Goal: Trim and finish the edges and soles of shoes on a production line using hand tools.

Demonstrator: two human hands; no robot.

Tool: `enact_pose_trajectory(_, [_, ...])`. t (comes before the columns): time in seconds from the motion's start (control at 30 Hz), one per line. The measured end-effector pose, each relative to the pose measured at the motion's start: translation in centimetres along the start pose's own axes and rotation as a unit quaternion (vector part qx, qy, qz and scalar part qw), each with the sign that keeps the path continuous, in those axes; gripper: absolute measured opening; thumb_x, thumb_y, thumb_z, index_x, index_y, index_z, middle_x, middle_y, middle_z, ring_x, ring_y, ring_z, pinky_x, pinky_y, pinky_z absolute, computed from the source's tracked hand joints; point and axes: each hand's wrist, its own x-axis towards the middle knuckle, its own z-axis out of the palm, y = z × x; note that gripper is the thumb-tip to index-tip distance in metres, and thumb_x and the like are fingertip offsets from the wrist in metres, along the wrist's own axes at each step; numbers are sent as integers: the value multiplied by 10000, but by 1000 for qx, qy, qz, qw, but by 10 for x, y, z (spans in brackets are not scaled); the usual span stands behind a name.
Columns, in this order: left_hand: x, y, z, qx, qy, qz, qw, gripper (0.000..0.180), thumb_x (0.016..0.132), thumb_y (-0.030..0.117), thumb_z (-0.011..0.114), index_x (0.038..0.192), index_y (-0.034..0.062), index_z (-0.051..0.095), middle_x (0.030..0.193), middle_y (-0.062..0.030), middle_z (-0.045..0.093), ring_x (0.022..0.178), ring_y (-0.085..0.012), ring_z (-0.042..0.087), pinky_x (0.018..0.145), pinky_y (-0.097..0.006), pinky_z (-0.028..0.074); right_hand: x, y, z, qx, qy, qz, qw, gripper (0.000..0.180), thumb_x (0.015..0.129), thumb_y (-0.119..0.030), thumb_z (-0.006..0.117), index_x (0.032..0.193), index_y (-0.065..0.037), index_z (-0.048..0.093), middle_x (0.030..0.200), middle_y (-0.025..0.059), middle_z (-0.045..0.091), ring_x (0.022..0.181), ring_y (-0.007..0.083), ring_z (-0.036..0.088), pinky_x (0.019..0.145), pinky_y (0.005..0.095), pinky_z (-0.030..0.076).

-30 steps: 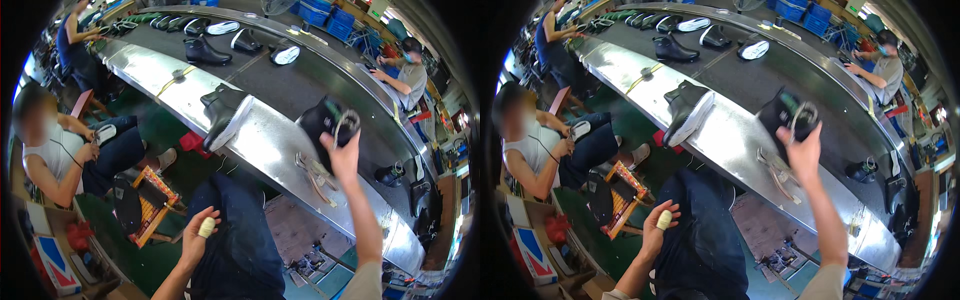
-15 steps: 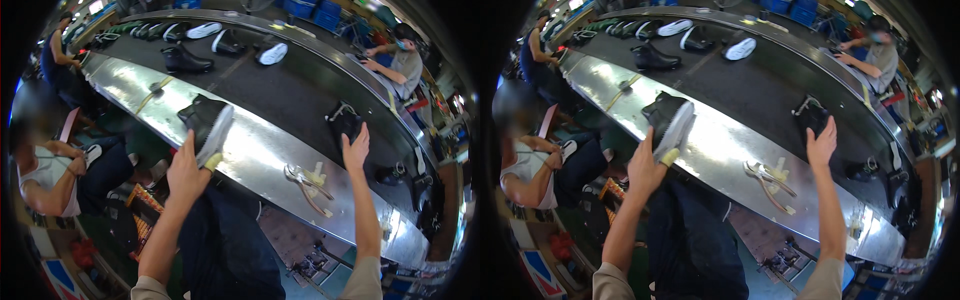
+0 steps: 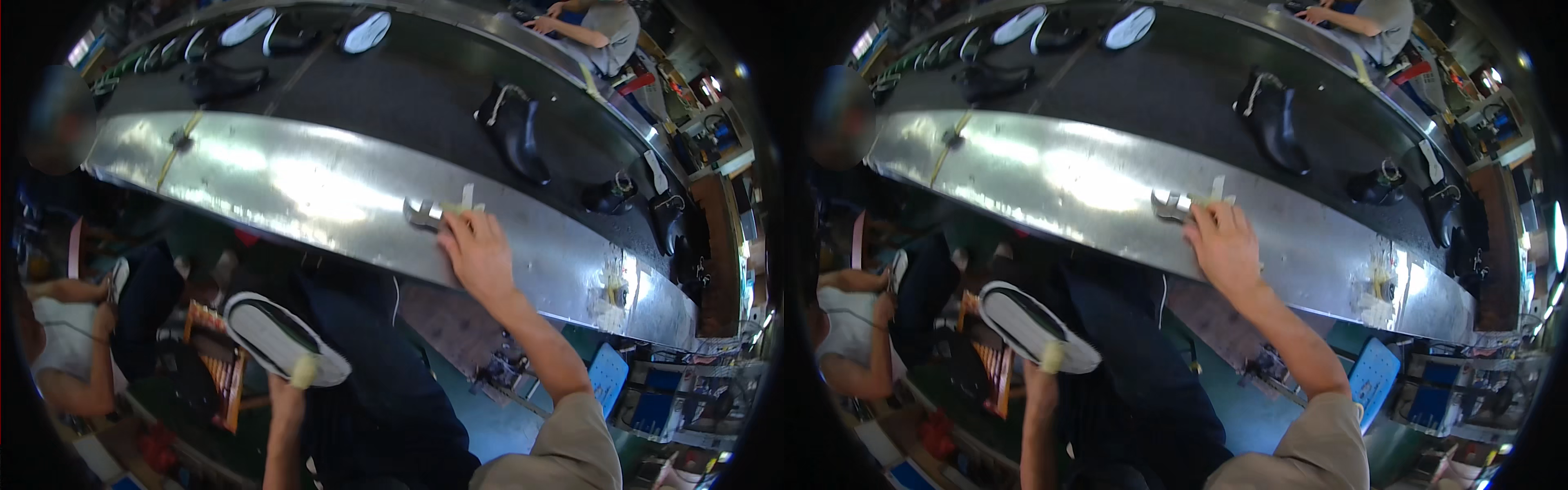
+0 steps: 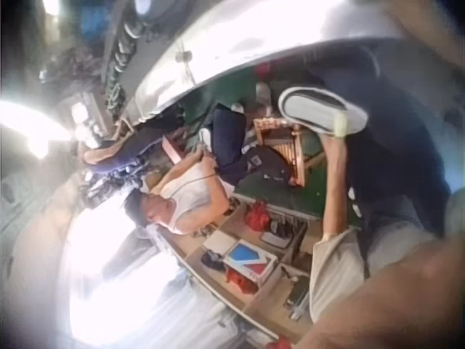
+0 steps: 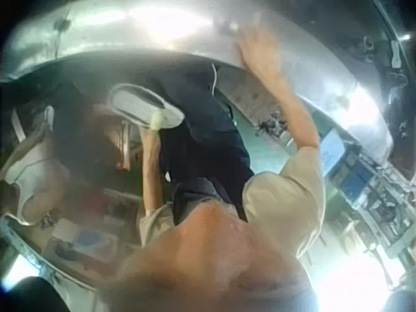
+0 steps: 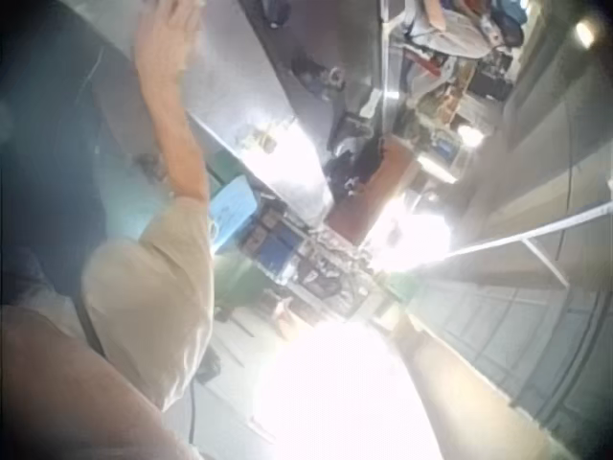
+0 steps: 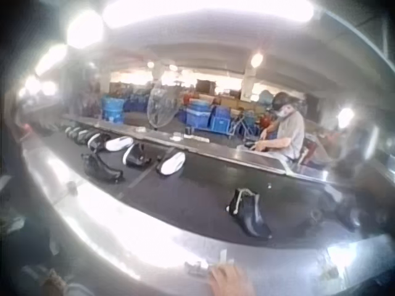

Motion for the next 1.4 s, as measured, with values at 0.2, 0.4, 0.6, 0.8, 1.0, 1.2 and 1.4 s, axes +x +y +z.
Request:
enact_pose_trajectory(0.2, [-54,-40,19,153,-58,-38,986,798,956,272,739,1572,27,295,1443,-147,523,1315,-271,543,1119,-407,435,-13,-59,-36,412,-235,207,856,272,1052,-304,605,1117,-47,666,933,55,677,836,160,661,745,319,514])
enact_pose_trajectory(0.4, [-11,35,24,291,3,78,954,564,1008,181,655,1517,45,453,1442,-162,553,1303,-246,562,1054,-351,477,-72,-101,13,579,-446,258,632,344,1090,-324,527,1200,-17,635,925,46,694,786,100,667,654,232,481])
enact_pose_trajectory(0.6, [26,4,21,198,-34,123,972,484,1008,146,600,1473,56,500,1514,-159,513,1441,-275,448,1175,-377,359,-60,-129,13,589,-577,238,513,491,1092,-379,492,1430,-25,529,1260,134,699,1061,191,712,825,314,569])
enact_pose_trajectory(0.8, [3,24,37,258,-70,226,937,499,956,107,621,1444,52,537,1511,-146,529,1483,-326,409,1207,-429,323,-42,-123,-22,617,-612,286,405,469,1099,-381,486,1401,-26,534,1123,95,718,915,164,710,705,320,561])
enact_pose_trajectory(1.0, [-2,18,38,183,-25,197,963,474,927,50,657,1391,10,571,1467,-145,574,1463,-322,441,1212,-421,322,-60,-143,-19,417,-514,85,745,282,1056,-279,543,1099,0,542,710,187,653,687,398,675,626,462,519])
enact_pose_trajectory(1.2, [12,6,34,146,-17,198,969,371,918,-50,637,1286,-4,636,1392,-153,635,1412,-295,506,1187,-389,361,-90,-140,24,356,-368,-27,859,276,1041,-279,577,1118,-15,553,755,221,691,689,430,685,606,518,522])
enact_pose_trajectory(1.4, [15,6,14,95,-64,153,982,375,985,14,598,1360,7,589,1560,-168,471,1476,-269,410,1222,-383,295,-91,-162,30,349,-360,-9,865,250,1040,-262,572,1100,-21,545,762,234,689,707,439,686,613,518,524])
